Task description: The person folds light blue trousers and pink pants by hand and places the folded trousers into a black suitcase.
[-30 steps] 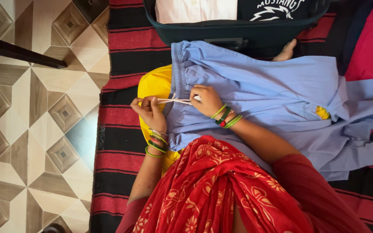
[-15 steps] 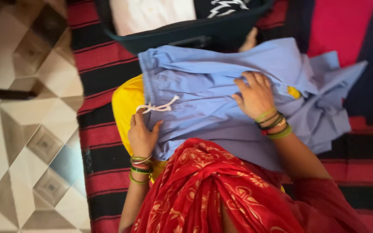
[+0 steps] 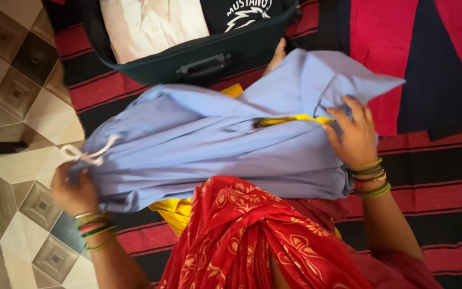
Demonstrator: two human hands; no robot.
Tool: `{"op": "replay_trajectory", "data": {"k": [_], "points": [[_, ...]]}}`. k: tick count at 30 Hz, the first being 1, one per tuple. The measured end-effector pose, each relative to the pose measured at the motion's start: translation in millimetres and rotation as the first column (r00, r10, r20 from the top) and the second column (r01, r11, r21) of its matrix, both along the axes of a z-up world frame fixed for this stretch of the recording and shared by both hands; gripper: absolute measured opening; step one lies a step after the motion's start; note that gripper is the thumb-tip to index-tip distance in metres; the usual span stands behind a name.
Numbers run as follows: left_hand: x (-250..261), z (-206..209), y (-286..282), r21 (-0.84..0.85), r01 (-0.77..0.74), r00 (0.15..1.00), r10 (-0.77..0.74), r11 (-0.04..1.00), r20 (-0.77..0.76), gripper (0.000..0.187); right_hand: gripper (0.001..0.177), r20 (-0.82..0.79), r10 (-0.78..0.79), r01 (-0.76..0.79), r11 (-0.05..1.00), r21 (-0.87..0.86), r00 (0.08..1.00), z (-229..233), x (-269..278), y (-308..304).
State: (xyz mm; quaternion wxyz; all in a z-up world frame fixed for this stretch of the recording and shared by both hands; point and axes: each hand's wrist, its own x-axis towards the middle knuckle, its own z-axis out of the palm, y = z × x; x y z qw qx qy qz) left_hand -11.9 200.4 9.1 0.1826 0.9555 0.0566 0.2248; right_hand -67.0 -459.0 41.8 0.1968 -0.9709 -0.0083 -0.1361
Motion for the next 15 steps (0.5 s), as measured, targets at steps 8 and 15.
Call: {"op": "replay_trajectory", "data": {"k": [8, 15], "points": [[-6.7, -51.8, 11.7, 0.133, 0.067, 0.961, -0.028, 0.989, -0.274, 0.045, 0.042, 0.167, -0.007, 0.018, 0.998, -0.063, 0.986, -13.9, 23.3, 36.3], [39.4, -2.4, -136.6, -0.012, 0.465, 0.865, -0.458, 0.885, -0.204, 0.046, 0.020, 0.120, -0.253, 0.220, 0.946, 0.237, 0.960, 11.4, 71.2, -123.2]]}}
